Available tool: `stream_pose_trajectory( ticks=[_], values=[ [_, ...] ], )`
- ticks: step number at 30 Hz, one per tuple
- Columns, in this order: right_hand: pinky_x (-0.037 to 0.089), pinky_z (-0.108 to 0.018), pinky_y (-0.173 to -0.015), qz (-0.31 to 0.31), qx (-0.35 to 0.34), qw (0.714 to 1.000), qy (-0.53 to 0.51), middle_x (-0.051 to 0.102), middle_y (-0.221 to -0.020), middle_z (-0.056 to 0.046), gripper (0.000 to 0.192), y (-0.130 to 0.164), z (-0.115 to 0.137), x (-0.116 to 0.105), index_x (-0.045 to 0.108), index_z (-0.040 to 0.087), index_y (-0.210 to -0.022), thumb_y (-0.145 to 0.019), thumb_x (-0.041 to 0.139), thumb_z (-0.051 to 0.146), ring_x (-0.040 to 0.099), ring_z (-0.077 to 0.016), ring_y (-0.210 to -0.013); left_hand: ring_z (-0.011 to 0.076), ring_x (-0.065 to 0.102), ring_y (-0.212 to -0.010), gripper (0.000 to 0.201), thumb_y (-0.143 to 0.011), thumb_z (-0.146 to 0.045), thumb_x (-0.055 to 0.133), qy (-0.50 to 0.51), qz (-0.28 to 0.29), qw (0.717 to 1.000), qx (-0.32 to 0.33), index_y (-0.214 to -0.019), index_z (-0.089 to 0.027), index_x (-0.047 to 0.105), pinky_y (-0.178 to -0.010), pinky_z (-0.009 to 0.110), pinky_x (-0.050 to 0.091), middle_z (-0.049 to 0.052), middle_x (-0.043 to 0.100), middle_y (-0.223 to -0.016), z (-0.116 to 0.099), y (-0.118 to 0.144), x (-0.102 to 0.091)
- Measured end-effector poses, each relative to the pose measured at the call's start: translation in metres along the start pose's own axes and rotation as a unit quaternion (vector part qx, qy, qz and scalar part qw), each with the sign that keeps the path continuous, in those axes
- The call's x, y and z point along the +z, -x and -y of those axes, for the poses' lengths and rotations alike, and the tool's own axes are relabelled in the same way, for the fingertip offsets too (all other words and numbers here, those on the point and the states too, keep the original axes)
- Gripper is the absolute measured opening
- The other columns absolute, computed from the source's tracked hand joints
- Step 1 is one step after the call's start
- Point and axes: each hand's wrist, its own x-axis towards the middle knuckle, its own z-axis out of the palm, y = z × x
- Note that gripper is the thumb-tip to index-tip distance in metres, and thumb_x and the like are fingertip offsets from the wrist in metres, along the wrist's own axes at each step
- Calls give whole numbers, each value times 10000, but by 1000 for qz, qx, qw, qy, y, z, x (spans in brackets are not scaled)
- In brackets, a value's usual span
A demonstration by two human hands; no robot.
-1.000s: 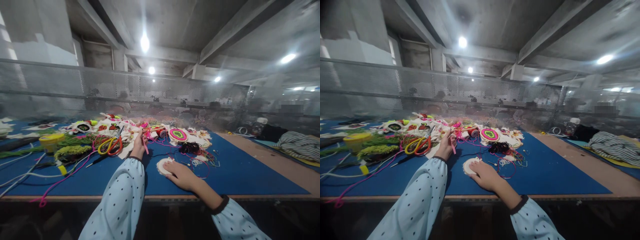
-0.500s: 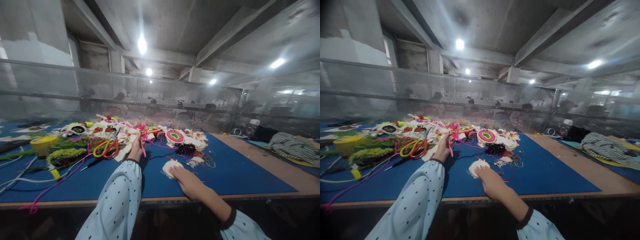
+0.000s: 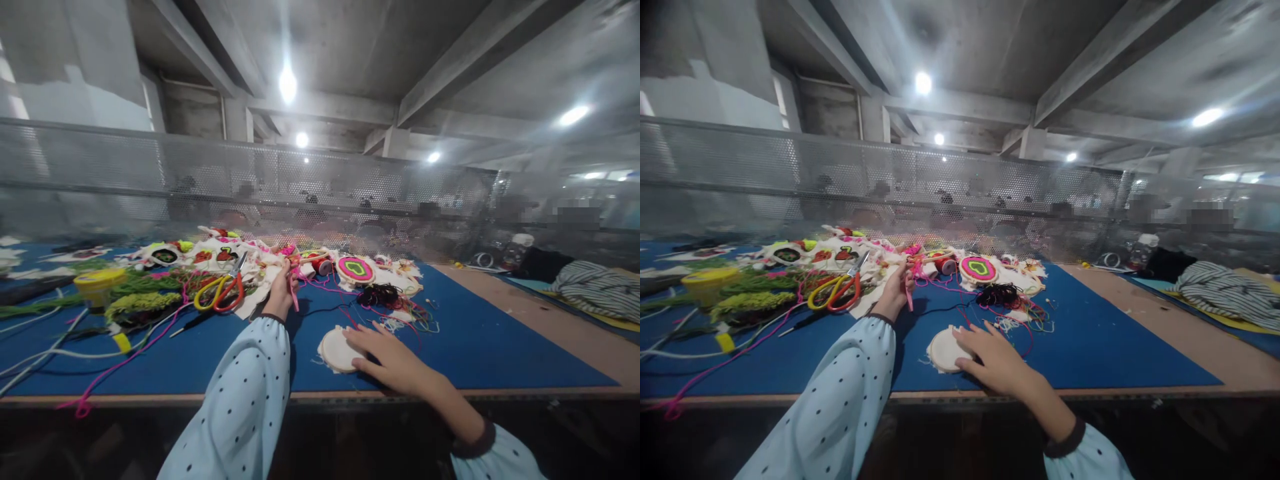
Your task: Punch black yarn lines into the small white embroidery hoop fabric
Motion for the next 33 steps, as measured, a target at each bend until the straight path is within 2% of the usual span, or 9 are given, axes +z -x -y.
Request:
stream_pose_trajectory(
  ticks=[10, 16, 18, 20, 22, 27, 29, 31, 33],
  values=[
    [183, -474, -1076, -2, 57, 998, 20, 349, -1396, -72, 528, 3, -5, 18, 413, 230, -1327, -862, 404, 481, 289, -241, -1303, 16, 232, -243, 209, -840, -333, 487, -5, 30, 999, -12, -761, -146, 535, -285, 138, 149, -82, 355, -402, -1, -4, -3],
    [213, -426, -1063, -38, 17, 999, 9, 355, -1400, -77, 570, -18, 12, -6, 395, 205, -1337, -846, 426, 492, 272, -245, -1308, 0, 192, -257, 227, -771, -338, 589, -127, 129, 983, -30, -758, -111, 592, -299, 137, 94, -73, 366, -388, 10, 2, 9],
    [278, -392, -1018, -85, 16, 996, 12, 457, -1329, -79, 500, -37, 20, -23, 472, 207, -1272, -845, 436, 467, 383, -240, -1235, 0, 191, -267, 231, -749, -334, 615, -155, 176, 970, -60, -758, -103, 609, -306, 148, 74, -67, 366, -398, 14, 6, 13],
    [376, -356, -894, -149, 86, 985, 25, 613, -1108, -84, 353, -63, 20, -38, 594, 198, -1090, -859, 417, 398, 533, -233, -1042, 5, 197, -278, 228, -741, -329, 625, -167, 218, 958, -88, -761, -103, 618, -315, 158, 61, -65, 352, -406, 17, 12, 16],
    [404, -331, -775, -191, 158, 968, 33, 656, -880, -80, 317, -91, 10, -44, 634, 187, -920, -874, 365, 346, 584, -222, -856, 10, 203, -287, 218, -755, -321, 610, -164, 243, 951, -99, -771, -104, 621, -320, 161, 65, -65, 333, -408, 18, 17, 19],
    [398, -250, -633, -230, 146, 959, -79, 640, -776, -34, 318, -135, -37, -9, 604, 184, -905, -862, 294, 238, 566, -154, -661, 7, 209, -300, 227, -819, -311, 530, -129, 274, 948, -102, -821, -100, 614, -326, 156, 150, -55, 368, -447, 22, 24, 23],
    [379, -244, -621, -198, 147, 966, -77, 630, -742, -31, 199, -139, -47, 13, 619, 182, -791, -767, 422, 181, 549, -152, -662, 16, 278, -331, 206, -814, -282, 541, -106, 282, 949, -96, -878, -98, 607, -353, 157, 233, -40, 418, -502, 25, 23, 23],
    [353, -225, -544, -160, 144, 959, -183, 576, -610, -10, 178, -141, -48, 30, 605, 168, -716, -728, 428, 152, 491, -121, -547, 35, 374, -395, 193, -796, -236, 561, -87, 285, 950, -88, -930, -100, 592, -400, 163, 308, -21, 468, -569, 28, 22, 23],
    [288, -207, -433, -121, 145, 928, -321, 457, -465, 30, 214, -142, -41, 39, 575, 157, -675, -743, 372, 160, 368, -86, -399, 53, 437, -454, 169, -781, -189, 569, -68, 277, 956, -73, -931, -110, 580, -438, 168, 346, -11, 497, -611, 31, 20, 23]
  ],
)
